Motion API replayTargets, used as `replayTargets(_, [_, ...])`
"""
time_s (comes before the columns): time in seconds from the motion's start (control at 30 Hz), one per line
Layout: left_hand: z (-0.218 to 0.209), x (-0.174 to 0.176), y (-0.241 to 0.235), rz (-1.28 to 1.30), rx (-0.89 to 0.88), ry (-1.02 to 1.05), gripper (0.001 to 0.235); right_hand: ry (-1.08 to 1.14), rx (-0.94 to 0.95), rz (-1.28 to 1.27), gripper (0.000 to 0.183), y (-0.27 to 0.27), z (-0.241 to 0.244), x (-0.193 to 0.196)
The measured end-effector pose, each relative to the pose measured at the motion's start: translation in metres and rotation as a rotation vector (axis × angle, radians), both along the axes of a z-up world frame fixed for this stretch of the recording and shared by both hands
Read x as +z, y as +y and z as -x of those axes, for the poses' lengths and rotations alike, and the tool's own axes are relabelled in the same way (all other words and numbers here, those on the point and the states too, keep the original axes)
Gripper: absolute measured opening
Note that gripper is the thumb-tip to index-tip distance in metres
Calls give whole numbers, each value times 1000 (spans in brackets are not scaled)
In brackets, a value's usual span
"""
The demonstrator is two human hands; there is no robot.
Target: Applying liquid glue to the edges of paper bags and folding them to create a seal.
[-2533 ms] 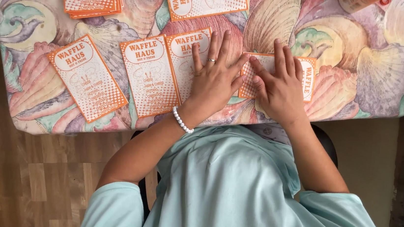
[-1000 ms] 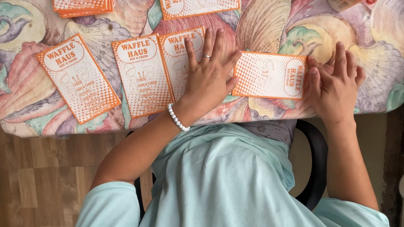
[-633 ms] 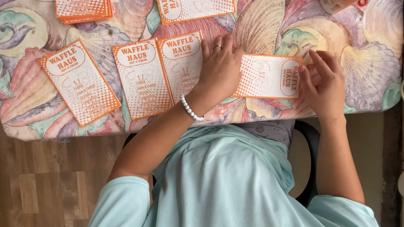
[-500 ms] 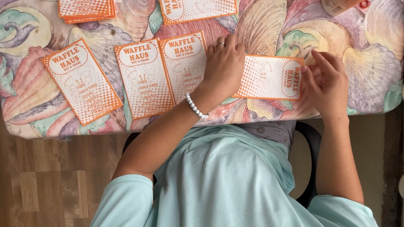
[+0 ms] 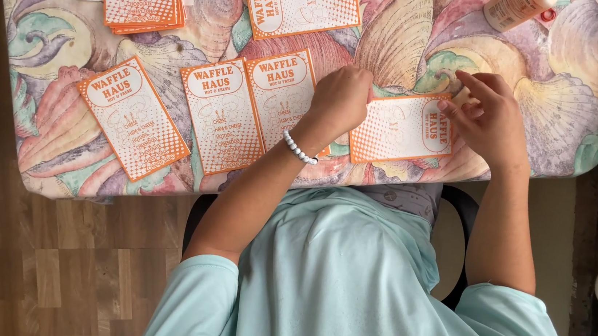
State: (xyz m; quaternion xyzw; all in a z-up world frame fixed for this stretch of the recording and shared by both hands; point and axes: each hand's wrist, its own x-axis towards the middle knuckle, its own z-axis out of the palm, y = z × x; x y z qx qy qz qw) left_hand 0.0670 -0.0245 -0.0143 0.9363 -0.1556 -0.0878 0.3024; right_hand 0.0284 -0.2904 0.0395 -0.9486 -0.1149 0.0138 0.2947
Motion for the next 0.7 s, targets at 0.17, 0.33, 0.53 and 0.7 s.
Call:
replayTargets(0.17, [26,11,-6,-9,-8,-58,50,-67,90,159,68,-5,-4,-10])
replayTargets(0.33, [58,5,-30,-236,70,-297,38,176,68,253,43,0,-14,7])
replayTargets(0.53, [50,7,-20,-60,-19,-44,30,398,-13,124,49,3,-11,27])
replayTargets(0.7, [40,45,20,707,56,-100,8,28,207,-720,98,-7,-3,12])
